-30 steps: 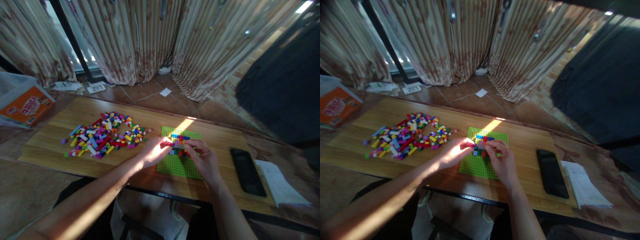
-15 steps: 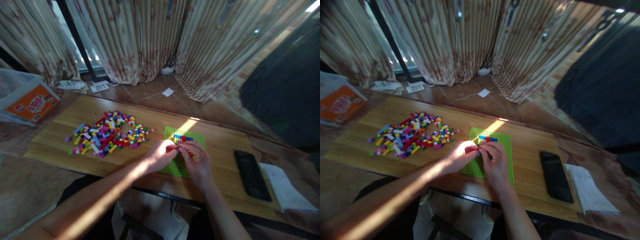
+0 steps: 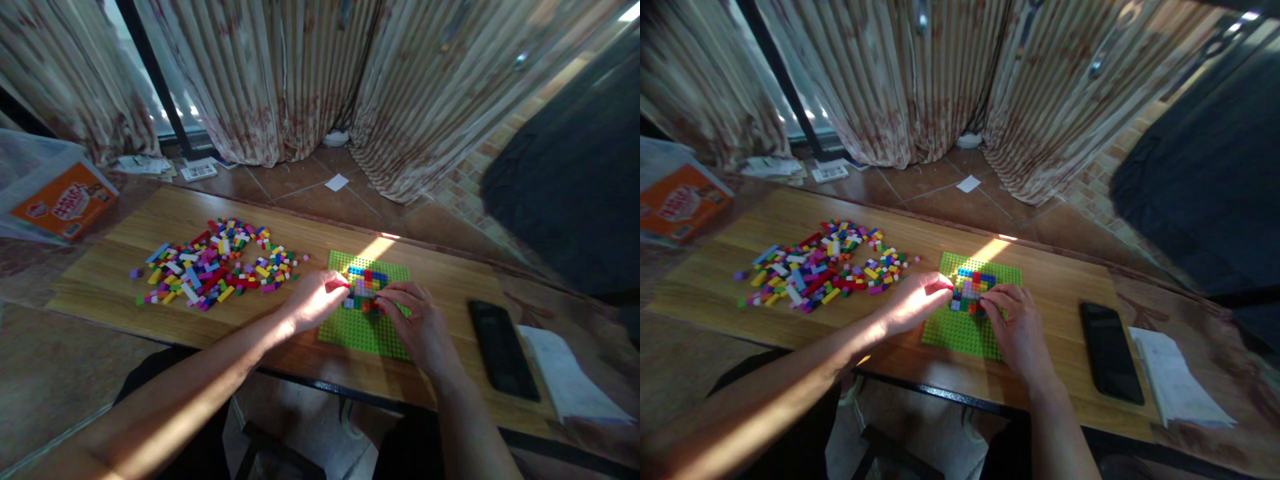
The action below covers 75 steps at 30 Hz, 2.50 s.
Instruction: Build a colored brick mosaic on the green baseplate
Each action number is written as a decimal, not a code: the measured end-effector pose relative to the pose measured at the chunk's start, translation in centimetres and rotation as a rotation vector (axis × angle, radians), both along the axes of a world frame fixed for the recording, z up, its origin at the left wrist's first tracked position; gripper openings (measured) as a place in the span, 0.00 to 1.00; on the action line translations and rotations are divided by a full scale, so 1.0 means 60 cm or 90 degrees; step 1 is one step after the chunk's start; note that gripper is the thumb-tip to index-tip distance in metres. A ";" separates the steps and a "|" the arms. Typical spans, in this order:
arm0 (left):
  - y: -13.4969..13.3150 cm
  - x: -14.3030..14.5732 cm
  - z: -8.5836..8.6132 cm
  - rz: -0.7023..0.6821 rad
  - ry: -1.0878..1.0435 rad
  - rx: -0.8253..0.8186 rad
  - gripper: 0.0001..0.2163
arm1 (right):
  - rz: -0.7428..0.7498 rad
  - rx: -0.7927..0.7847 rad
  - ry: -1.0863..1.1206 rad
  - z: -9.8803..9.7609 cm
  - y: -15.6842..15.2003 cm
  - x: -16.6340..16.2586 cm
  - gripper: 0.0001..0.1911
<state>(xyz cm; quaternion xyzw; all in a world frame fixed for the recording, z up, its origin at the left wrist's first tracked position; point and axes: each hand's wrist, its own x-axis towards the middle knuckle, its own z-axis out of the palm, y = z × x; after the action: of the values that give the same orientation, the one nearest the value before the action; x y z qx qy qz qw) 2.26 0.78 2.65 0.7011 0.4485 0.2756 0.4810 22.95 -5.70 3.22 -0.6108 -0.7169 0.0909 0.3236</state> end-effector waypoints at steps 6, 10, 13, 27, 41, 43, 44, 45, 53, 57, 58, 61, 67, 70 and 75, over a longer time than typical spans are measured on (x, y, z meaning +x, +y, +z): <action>0.000 0.001 0.005 0.000 -0.001 0.001 0.07 | 0.012 -0.009 -0.038 -0.010 0.001 -0.001 0.06; 0.000 0.000 0.006 -0.006 0.013 0.010 0.07 | -0.020 -0.016 -0.026 -0.011 0.003 -0.005 0.05; 0.002 -0.001 0.004 -0.015 0.027 0.024 0.07 | -0.048 -0.021 0.005 -0.011 0.004 -0.009 0.05; 0.000 -0.003 0.003 -0.019 0.007 0.016 0.08 | -0.107 -0.097 0.210 -0.024 0.007 0.000 0.06; 0.000 -0.001 0.000 -0.021 0.005 0.013 0.08 | -0.139 -0.080 0.213 -0.027 0.012 -0.006 0.06; 0.000 -0.001 -0.001 -0.027 0.007 0.013 0.08 | -0.144 -0.069 0.198 -0.024 0.012 -0.010 0.06; 0.000 -0.001 -0.001 -0.029 0.009 0.015 0.08 | -0.146 -0.064 0.191 -0.022 0.013 -0.011 0.06; 0.001 -0.001 -0.001 -0.032 0.012 0.017 0.09 | -0.147 -0.061 0.185 -0.021 0.013 -0.012 0.06; 0.002 -0.002 -0.005 -0.061 -0.006 0.008 0.07 | -0.126 -0.042 0.169 -0.019 0.007 -0.017 0.06; 0.000 -0.002 -0.009 -0.075 -0.051 -0.014 0.08 | -0.068 0.040 0.118 0.000 0.001 -0.038 0.07; -0.001 -0.001 -0.010 -0.081 -0.064 -0.024 0.09 | -0.047 0.041 0.117 0.004 0.001 -0.044 0.08; -0.004 0.002 -0.014 -0.093 -0.109 -0.054 0.10 | -0.006 0.010 0.112 0.009 0.001 -0.059 0.09; -0.014 0.011 -0.013 -0.066 -0.140 -0.071 0.10 | -0.026 0.011 0.110 0.004 0.000 -0.070 0.07; -0.019 0.016 -0.010 -0.037 -0.129 -0.067 0.09 | -0.039 0.031 0.108 0.004 -0.002 -0.073 0.07; -0.019 0.018 -0.011 -0.018 -0.139 -0.106 0.10 | -0.045 0.048 0.073 0.007 -0.002 -0.069 0.07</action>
<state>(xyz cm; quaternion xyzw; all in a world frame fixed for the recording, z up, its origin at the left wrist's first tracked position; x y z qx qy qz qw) 3.35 -0.35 2.02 0.6307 0.4046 0.3053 0.5876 18.81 -5.79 3.66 -0.6169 -0.6780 0.0874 0.3900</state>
